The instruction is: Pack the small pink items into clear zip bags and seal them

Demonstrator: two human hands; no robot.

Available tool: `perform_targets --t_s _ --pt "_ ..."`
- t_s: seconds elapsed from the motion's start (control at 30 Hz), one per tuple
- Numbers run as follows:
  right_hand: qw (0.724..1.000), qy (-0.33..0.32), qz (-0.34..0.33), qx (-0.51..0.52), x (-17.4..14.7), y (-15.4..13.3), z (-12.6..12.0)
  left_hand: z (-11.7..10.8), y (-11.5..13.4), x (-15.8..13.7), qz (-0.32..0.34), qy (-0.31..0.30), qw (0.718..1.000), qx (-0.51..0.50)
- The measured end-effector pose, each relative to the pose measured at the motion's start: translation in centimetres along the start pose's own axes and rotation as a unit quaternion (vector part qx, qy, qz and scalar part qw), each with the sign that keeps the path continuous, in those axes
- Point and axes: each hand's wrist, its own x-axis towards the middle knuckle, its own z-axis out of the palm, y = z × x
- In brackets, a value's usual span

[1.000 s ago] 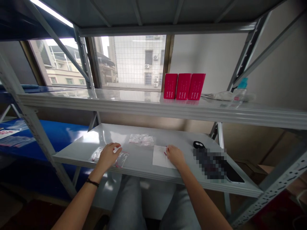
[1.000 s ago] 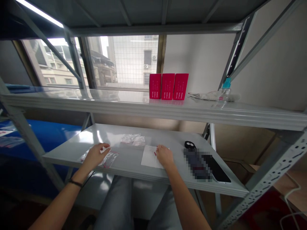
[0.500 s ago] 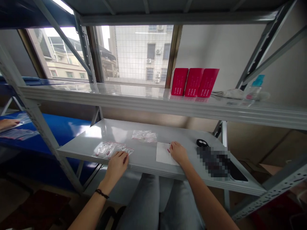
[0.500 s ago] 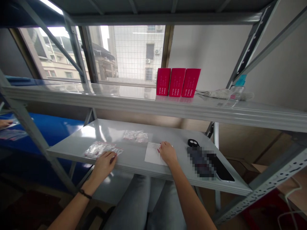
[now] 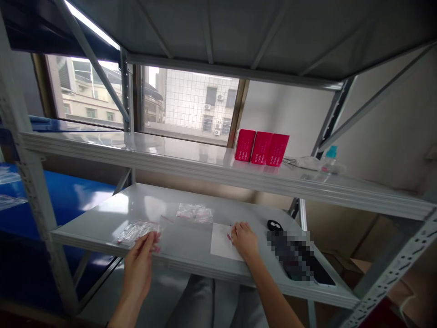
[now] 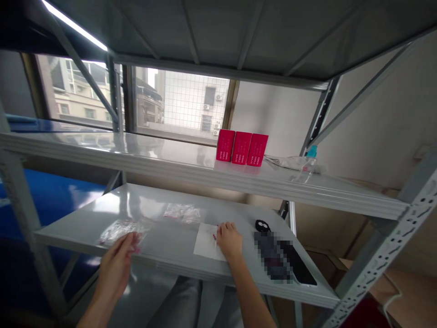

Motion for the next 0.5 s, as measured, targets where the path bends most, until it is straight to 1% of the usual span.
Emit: perform_targets --t_s 0.03,0.1,0.2,0.23,0.27,0.3,0.33,0.37,0.4,0.43,0.47,0.5 --pt "1.0 0.009 0.0 -0.002 0.0 0.0 -0.1 0.3 0.4 -0.8 -0.027 0.003 0.999 -0.035" --pt "1.0 0.022 -0.005 -0.002 0.2 0.0 -0.5 1.1 1.2 -2.5 -0.064 0.003 0.995 -0.073" --pt "0.999 0.036 0.011 0.036 0.3 -0.5 -2.2 2.2 2.0 -4.8 -0.091 -0.022 0.992 -0.079" --pt "0.996 0.045 0.023 0.075 0.1 -1.0 -3.2 2.4 2.1 -5.5 -0.096 -0.035 0.992 -0.071" --pt "0.989 0.049 0.032 0.136 -0.2 -1.6 -4.3 2.6 2.2 -6.2 -0.102 -0.049 0.992 -0.059" --pt "0.975 0.043 0.038 0.215 -0.7 -2.5 -5.5 2.7 2.1 -6.9 -0.108 -0.063 0.991 -0.042" --pt "0.95 0.025 0.036 0.31 -1.5 -3.5 -6.8 2.8 2.0 -7.5 -0.113 -0.077 0.99 -0.021" --pt "0.909 -0.026 0.024 0.415 -2.4 -4.5 -8.0 2.8 1.9 -8.1 -0.115 -0.092 0.989 0.004" --pt "0.861 -0.09 0.011 0.5 -3.5 -5.6 -9.1 2.9 1.7 -8.7 -0.115 -0.11 0.987 0.033" --pt "0.817 -0.149 -0.009 0.558 -4.6 -6.6 -9.9 2.9 1.6 -9.3 -0.112 -0.133 0.983 0.063" --pt "0.783 -0.187 -0.029 0.593 -5.9 -7.5 -10.3 3.0 1.5 -9.7 -0.106 -0.158 0.977 0.092" --pt "0.76 -0.205 -0.03 0.615 -7.2 -8.3 -10.3 3.0 1.4 -10.2 -0.097 -0.185 0.971 0.119"
